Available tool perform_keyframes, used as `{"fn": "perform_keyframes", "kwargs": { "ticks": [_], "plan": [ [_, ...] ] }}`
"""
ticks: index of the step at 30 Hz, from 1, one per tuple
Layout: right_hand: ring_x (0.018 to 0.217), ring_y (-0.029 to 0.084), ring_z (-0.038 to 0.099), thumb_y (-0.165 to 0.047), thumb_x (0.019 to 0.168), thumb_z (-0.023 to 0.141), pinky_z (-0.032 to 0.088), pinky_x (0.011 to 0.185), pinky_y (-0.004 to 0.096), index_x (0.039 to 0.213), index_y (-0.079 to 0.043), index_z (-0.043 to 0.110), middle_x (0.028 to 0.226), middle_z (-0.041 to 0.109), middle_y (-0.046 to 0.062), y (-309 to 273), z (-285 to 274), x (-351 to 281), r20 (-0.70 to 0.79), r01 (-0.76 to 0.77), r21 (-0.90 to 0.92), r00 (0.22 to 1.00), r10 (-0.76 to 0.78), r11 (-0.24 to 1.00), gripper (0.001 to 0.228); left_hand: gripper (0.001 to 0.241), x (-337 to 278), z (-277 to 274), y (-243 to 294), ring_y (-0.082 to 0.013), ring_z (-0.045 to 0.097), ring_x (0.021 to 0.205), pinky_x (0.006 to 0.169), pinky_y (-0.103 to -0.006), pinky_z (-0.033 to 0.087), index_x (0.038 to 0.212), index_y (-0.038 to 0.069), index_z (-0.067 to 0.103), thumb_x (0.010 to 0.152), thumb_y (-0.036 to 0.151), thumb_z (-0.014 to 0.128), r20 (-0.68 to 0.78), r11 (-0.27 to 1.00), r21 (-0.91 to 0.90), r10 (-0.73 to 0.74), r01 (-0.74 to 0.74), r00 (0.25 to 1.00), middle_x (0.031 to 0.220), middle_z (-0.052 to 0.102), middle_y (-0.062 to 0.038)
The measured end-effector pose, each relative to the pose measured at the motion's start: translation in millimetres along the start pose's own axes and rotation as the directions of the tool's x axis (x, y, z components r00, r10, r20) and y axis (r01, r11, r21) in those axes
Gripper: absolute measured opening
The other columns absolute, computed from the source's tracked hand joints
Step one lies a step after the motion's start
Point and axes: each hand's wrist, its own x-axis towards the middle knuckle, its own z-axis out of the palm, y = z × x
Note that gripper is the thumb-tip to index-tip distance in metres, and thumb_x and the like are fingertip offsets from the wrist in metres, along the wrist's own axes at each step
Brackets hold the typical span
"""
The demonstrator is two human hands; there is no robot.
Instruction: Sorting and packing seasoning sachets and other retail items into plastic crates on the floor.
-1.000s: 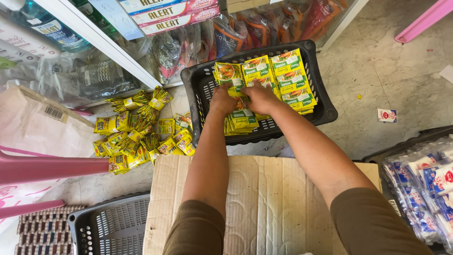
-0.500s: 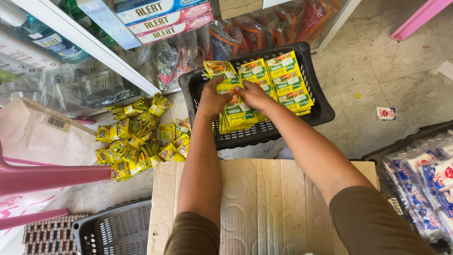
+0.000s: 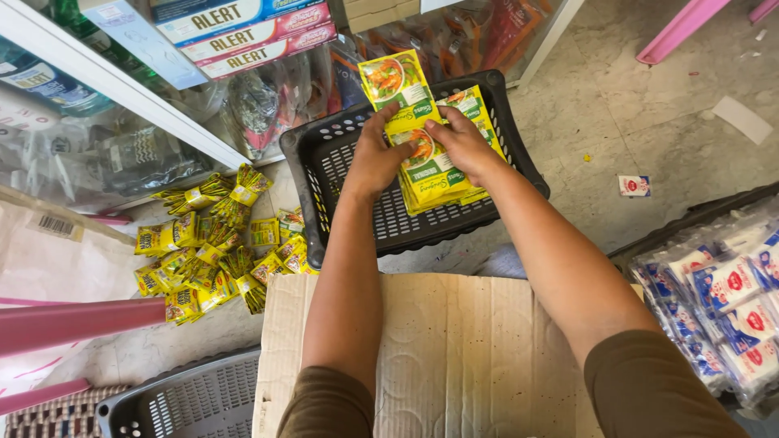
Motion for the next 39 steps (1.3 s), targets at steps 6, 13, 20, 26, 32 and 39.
{"fn": "perform_keyframes", "kwargs": {
  "ticks": [6,13,20,26,32,39],
  "plan": [
    [0.103,0.014,0.067,-0.021,0.102,0.062,0.057,0.088,0.03,0.138,-0.004,0.053,0.119,0.07,0.008,-13.6,-39.1,-19.7,-0.069,-0.013,-0.048,0.998,0.01,0.999,0.041,0.08,7.1,42.4,-3.0,-0.0259,0.055,0.132,0.109,-0.0339,0.048,0.15,-0.003,0.043,0.078,-0.004,0.078,0.089,0.999,-0.046,0.008,-0.004,0.996,0.148,0.049,-0.018],
    [0.104,0.013,0.066,-0.013,0.104,0.062,0.057,0.09,0.028,0.136,0.0,0.055,0.12,0.069,0.009,-15.8,-74.0,-31.9,-0.141,0.078,-0.114,0.986,-0.093,0.99,0.035,0.085,16.1,81.7,-6.0,-0.0268,0.053,0.136,0.11,-0.0341,0.048,0.153,0.001,0.04,0.077,-0.003,0.077,0.155,0.998,-0.047,-0.033,0.041,0.987,0.153,0.044,-0.018],
    [0.101,0.014,0.067,-0.013,0.101,0.064,0.056,0.089,0.03,0.136,0.0,0.056,0.118,0.07,0.009,-0.7,-100.3,-27.0,-0.235,0.013,-0.248,0.969,-0.073,0.969,0.038,0.089,29.8,109.3,-37.0,-0.03,0.05,0.139,0.113,-0.0346,0.044,0.154,0.005,0.04,0.075,-0.001,0.08,0.137,0.995,0.101,-0.034,0.021,0.99,0.153,0.043,-0.02],
    [0.107,0.021,0.07,-0.025,0.096,0.071,0.053,0.094,0.034,0.141,-0.003,0.056,0.121,0.072,0.013,-1.7,-102.5,-23.4,-0.29,-0.106,-0.577,0.954,-0.081,0.809,0.052,0.091,41.0,120.2,-65.3,-0.0334,0.048,0.14,0.117,-0.0363,0.039,0.155,0.009,0.04,0.074,0.004,0.082,0.08,0.97,0.232,-0.088,0.067,0.993,0.151,0.045,-0.02],
    [0.125,0.036,0.059,-0.026,0.092,0.078,0.048,0.105,0.041,0.147,0.0,0.051,0.137,0.057,0.02,25.8,-116.0,-16.5,-0.195,-0.015,-0.814,0.949,-0.248,0.581,0.066,0.095,47.9,121.6,-87.4,-0.0367,0.041,0.144,0.119,-0.0389,0.034,0.155,0.01,0.038,0.073,0.011,0.085,0.078,0.934,0.351,-0.102,0.068,0.992,0.153,0.043,-0.022],
    [0.142,0.036,0.044,-0.016,0.09,0.071,0.04,0.118,0.044,0.155,-0.004,0.044,0.162,0.039,0.012,-18.5,-71.8,-33.9,-0.053,0.018,-0.978,0.943,-0.329,0.209,0.071,0.098,47.7,126.4,-94.0,-0.0361,0.034,0.147,0.121,-0.0391,0.031,0.155,0.011,0.035,0.072,0.016,0.085,0.072,0.874,0.466,-0.191,0.136,0.979,0.155,0.039,-0.022]
  ]
}}
